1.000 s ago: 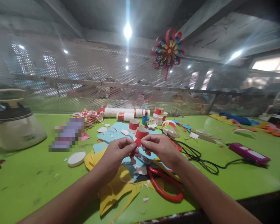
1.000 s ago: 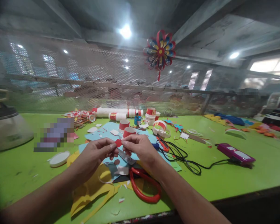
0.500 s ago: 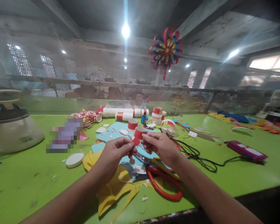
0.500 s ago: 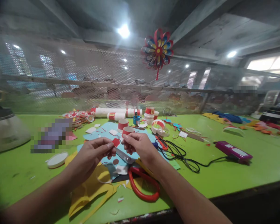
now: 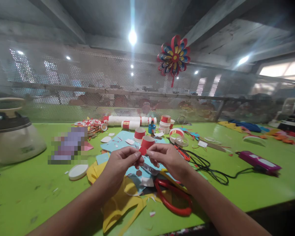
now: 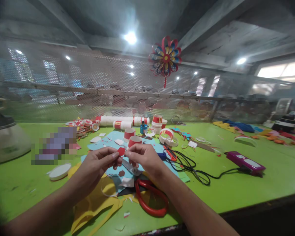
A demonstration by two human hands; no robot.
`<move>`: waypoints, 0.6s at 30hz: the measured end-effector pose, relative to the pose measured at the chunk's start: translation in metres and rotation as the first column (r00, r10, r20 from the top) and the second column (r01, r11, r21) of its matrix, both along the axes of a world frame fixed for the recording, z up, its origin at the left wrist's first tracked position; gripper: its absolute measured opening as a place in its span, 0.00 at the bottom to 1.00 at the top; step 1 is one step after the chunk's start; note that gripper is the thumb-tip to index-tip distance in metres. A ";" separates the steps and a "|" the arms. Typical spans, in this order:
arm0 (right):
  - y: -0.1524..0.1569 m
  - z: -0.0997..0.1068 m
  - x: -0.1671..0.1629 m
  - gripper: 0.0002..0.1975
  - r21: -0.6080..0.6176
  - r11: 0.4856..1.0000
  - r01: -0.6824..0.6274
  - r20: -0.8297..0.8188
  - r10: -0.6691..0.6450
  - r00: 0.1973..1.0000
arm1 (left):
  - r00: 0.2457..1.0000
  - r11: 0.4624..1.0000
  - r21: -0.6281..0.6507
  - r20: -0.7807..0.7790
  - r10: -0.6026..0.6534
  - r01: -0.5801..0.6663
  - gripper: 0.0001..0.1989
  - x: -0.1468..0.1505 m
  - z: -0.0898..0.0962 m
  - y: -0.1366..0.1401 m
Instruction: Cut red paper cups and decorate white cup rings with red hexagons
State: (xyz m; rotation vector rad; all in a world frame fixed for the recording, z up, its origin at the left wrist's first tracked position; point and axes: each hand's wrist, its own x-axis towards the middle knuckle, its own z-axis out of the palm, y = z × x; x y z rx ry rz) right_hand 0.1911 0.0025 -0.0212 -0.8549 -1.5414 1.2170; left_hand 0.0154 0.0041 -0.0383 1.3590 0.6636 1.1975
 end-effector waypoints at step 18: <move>-0.001 -0.001 -0.002 0.11 0.018 0.999 0.028 -0.011 -0.028 1.000 | 0.989 0.991 -0.091 0.120 -0.085 0.096 0.08 0.001 0.002 -0.002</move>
